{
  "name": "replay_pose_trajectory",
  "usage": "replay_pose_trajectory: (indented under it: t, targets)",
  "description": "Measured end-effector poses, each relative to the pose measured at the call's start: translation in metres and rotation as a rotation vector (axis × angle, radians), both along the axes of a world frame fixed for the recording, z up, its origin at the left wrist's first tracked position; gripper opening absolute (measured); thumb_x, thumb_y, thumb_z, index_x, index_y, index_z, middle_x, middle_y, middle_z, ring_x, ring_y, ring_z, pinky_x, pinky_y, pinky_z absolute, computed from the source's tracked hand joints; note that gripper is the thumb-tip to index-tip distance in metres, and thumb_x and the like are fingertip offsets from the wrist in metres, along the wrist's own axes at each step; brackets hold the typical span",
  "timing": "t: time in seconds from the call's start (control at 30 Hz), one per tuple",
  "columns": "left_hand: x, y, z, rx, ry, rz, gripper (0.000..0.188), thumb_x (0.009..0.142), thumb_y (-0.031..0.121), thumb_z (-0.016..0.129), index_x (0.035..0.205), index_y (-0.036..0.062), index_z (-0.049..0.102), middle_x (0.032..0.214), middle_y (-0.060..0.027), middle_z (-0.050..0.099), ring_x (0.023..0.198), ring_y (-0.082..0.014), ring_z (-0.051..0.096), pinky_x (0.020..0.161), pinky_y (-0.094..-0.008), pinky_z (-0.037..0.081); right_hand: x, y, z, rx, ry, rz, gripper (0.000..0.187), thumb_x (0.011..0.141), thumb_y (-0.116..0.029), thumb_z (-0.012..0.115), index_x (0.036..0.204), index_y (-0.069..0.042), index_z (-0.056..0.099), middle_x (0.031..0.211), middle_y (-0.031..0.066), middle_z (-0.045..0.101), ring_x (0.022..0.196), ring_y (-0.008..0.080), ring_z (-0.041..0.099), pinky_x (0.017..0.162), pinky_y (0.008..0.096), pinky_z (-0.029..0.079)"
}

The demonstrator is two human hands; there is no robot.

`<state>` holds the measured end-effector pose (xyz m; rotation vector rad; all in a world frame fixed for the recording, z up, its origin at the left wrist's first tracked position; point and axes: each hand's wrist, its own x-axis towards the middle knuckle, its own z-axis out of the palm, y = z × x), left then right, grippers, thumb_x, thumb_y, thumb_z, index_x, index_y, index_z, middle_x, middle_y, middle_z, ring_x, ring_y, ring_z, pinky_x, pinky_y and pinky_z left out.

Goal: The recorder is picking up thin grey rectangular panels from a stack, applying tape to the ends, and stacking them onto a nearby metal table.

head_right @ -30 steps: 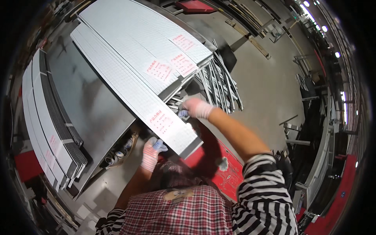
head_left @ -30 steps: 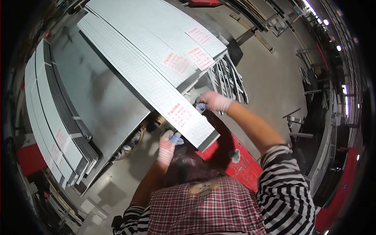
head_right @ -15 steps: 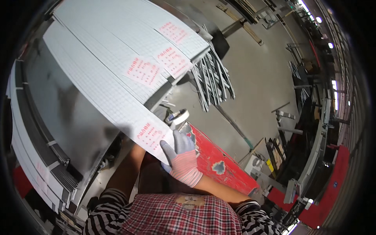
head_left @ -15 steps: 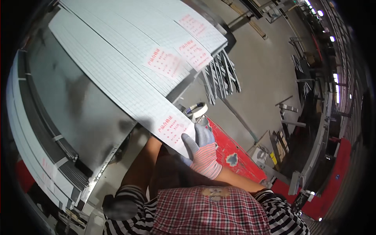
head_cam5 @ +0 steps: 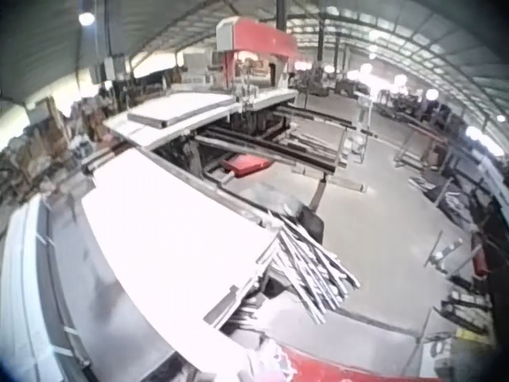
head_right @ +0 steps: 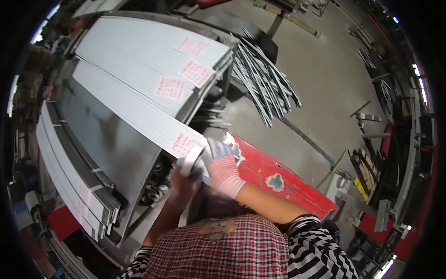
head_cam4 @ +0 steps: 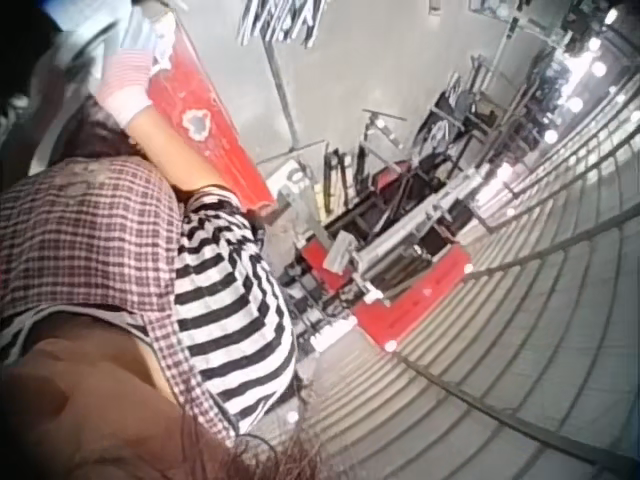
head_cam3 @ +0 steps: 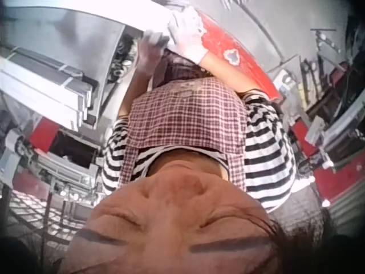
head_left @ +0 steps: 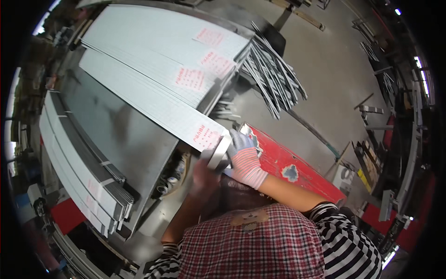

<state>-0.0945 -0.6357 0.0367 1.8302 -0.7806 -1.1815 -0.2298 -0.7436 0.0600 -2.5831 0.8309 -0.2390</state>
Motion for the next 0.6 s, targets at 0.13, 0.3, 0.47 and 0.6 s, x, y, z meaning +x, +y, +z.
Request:
replay_pose_trajectory:
  t: [0.13, 0.3, 0.47, 0.6]
  targets:
    - [0.013, -0.051, 0.017, 0.269, -0.483, -0.247, 0.055, 0.089, 0.051, 0.064, 0.115, 0.0031, 0.062, 0.098, -0.0224, 0.071, 0.093, -0.0411, 0.068, 0.081, -0.0461, 0.054, 0.011, -0.041, 0.051, 0.236, -0.589, -0.162, 0.063, 0.080, -0.028, 0.069, 0.136, -0.005, 0.048, 0.136, 0.0271, 0.048, 0.123, 0.0436, 0.049, 0.104, 0.0524, 0.040]
    - [0.021, -0.052, 0.030, 0.288, -0.578, -0.465, 0.067, 0.093, 0.056, 0.054, 0.131, 0.0012, 0.050, 0.097, -0.0235, 0.071, 0.095, -0.0388, 0.069, 0.083, -0.0445, 0.055, 0.052, -0.128, 0.063, 0.099, 0.238, 0.720, 0.019, 0.082, -0.021, 0.063, 0.100, -0.014, 0.069, 0.083, 0.0164, 0.068, 0.083, 0.0384, 0.068, 0.071, 0.0490, 0.053]
    - [0.024, -0.045, 0.016, 0.177, -0.415, -0.433, 0.068, 0.092, 0.059, 0.055, 0.134, 0.0062, 0.044, 0.101, -0.0250, 0.070, 0.097, -0.0391, 0.069, 0.087, -0.0462, 0.053, 0.042, -0.153, -0.015, 0.354, 0.492, 0.499, 0.030, 0.087, -0.039, 0.069, 0.108, -0.017, 0.069, 0.099, 0.0172, 0.071, 0.093, 0.0376, 0.067, 0.080, 0.0436, 0.054]
    - [0.031, -0.038, 0.018, 0.146, -0.338, -0.453, 0.063, 0.094, 0.057, 0.054, 0.132, 0.0065, 0.046, 0.111, -0.0215, 0.068, 0.095, -0.0394, 0.068, 0.087, -0.0467, 0.052, 0.072, -0.144, -0.017, 0.220, 0.757, 0.584, 0.027, 0.089, -0.034, 0.066, 0.105, -0.012, 0.069, 0.093, 0.0180, 0.071, 0.092, 0.0384, 0.068, 0.078, 0.0439, 0.055]
